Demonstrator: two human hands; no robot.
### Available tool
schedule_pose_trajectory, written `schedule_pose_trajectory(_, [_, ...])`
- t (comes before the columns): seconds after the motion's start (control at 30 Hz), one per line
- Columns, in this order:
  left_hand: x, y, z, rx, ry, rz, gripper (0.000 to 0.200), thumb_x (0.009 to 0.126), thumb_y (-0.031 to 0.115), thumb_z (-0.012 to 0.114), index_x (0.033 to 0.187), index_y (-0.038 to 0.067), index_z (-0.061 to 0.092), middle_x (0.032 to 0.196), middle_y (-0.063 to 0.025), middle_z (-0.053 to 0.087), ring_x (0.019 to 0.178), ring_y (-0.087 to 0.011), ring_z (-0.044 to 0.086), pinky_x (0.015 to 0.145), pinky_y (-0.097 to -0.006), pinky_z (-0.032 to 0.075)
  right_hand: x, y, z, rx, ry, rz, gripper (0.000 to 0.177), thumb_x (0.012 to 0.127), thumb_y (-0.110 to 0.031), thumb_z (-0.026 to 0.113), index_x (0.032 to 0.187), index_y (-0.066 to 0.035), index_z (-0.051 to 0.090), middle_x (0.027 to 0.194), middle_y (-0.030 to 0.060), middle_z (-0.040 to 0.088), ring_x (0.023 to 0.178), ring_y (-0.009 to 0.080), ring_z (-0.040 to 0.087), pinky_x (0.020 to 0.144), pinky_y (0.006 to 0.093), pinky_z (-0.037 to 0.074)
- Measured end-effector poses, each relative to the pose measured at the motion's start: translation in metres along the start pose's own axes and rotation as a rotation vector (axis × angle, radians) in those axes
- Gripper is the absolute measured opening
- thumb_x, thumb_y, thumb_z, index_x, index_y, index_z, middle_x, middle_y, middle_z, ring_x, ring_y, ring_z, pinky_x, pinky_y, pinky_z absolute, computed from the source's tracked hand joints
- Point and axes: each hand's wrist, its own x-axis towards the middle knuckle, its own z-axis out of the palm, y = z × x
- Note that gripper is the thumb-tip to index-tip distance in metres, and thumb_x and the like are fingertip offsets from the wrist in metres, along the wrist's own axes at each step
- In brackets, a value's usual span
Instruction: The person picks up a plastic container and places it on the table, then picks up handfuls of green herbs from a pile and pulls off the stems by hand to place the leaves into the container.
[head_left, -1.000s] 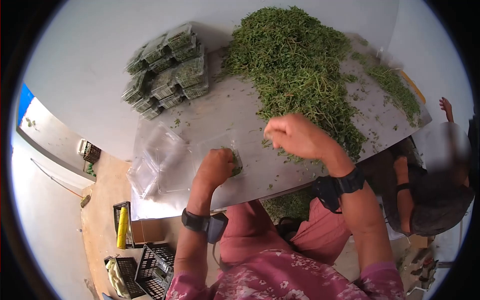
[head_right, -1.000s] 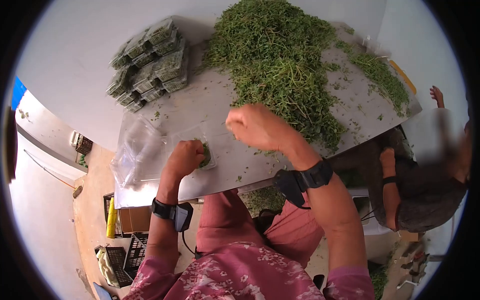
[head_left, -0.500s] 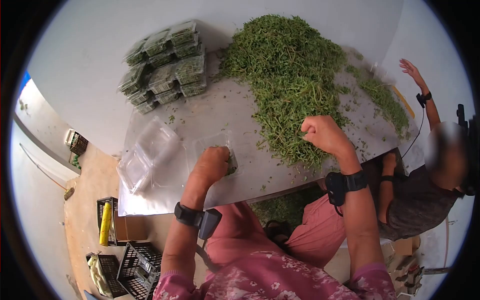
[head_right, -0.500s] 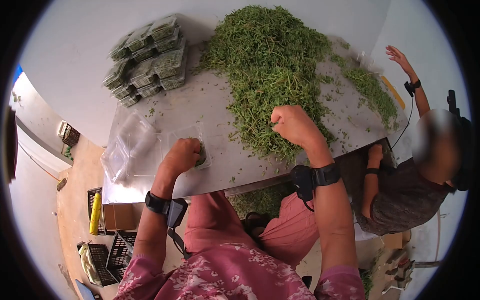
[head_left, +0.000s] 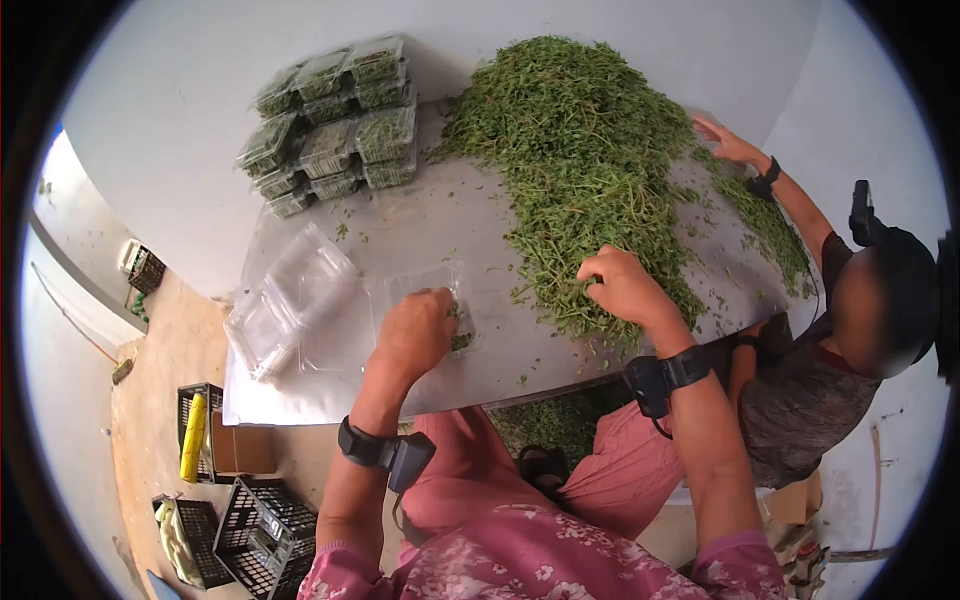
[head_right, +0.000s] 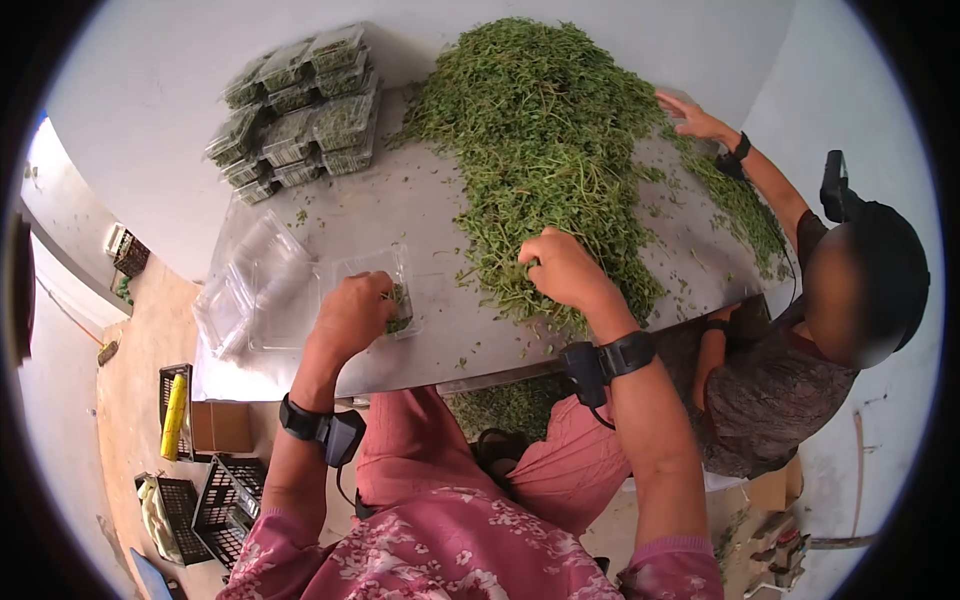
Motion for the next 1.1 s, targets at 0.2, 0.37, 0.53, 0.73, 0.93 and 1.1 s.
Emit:
schedule_pose_trajectory(0.2, [-0.013,0.018,-0.011,-0.066,0.31,0.048,0.007,0.08,0.006,0.061,0.084,0.001,0.059,0.079,-0.0174,0.061,0.073,-0.0387,0.06,0.064,-0.0428,0.048,0.021,-0.006,-0.012,0.41,0.105,0.199,0.028,0.081,-0.004,0.061,0.107,0.006,0.061,0.086,0.0123,0.065,0.067,0.0195,0.064,0.06,0.0332,0.05])
schedule_pose_trajectory(0.37, [-0.029,0.04,-0.005,-0.249,0.408,0.123,0.006,0.081,0.002,0.063,0.086,0.002,0.06,0.077,-0.0154,0.06,0.067,-0.0362,0.06,0.058,-0.0396,0.048,0.031,-0.021,-0.016,0.789,0.05,0.259,0.029,0.086,-0.006,0.06,0.109,0.011,0.056,0.081,0.0081,0.063,0.056,0.0071,0.056,0.049,0.0221,0.043])
schedule_pose_trajectory(0.53, [-0.042,0.041,0.01,-0.378,0.374,0.152,0.008,0.081,0.001,0.064,0.089,0.002,0.06,0.075,-0.0133,0.059,0.063,-0.0325,0.06,0.055,-0.0371,0.048,0.034,-0.034,-0.018,1.015,0.032,0.233,0.022,0.086,-0.008,0.061,0.102,0.006,0.058,0.083,0.0083,0.064,0.057,0.0072,0.055,0.05,0.0213,0.043])
schedule_pose_trajectory(0.73, [-0.06,0.027,0.013,-0.415,0.335,0.118,0.009,0.081,0.002,0.065,0.089,0.002,0.061,0.074,-0.0121,0.058,0.061,-0.0304,0.059,0.054,-0.0362,0.048,0.044,-0.069,-0.013,1.194,0.021,0.092,0.02,0.086,-0.008,0.062,0.101,0.005,0.058,0.084,0.0085,0.065,0.059,0.0082,0.056,0.053,0.0218,0.045])
schedule_pose_trajectory(0.93, [-0.08,0.015,0.019,-0.336,0.337,0.242,0.012,0.078,0.005,0.067,0.088,0.004,0.06,0.074,-0.0083,0.055,0.062,-0.0278,0.058,0.053,-0.037,0.048,0.049,-0.128,0.011,0.957,-0.041,-0.074,0.02,0.086,-0.006,0.06,0.103,0.004,0.059,0.085,0.0068,0.065,0.062,0.0077,0.057,0.056,0.0224,0.047])
schedule_pose_trajectory(1.1, [-0.087,0.0,0.017,-0.211,0.413,0.279,0.015,0.076,0.005,0.066,0.089,0.003,0.059,0.075,-0.0068,0.054,0.062,-0.025,0.057,0.052,-0.0351,0.047,0.05,-0.139,0.044,0.532,-0.187,-0.145,0.028,0.083,-0.006,0.062,0.109,0.004,0.059,0.093,0.0126,0.068,0.069,0.0144,0.064,0.064,0.0278,0.051])
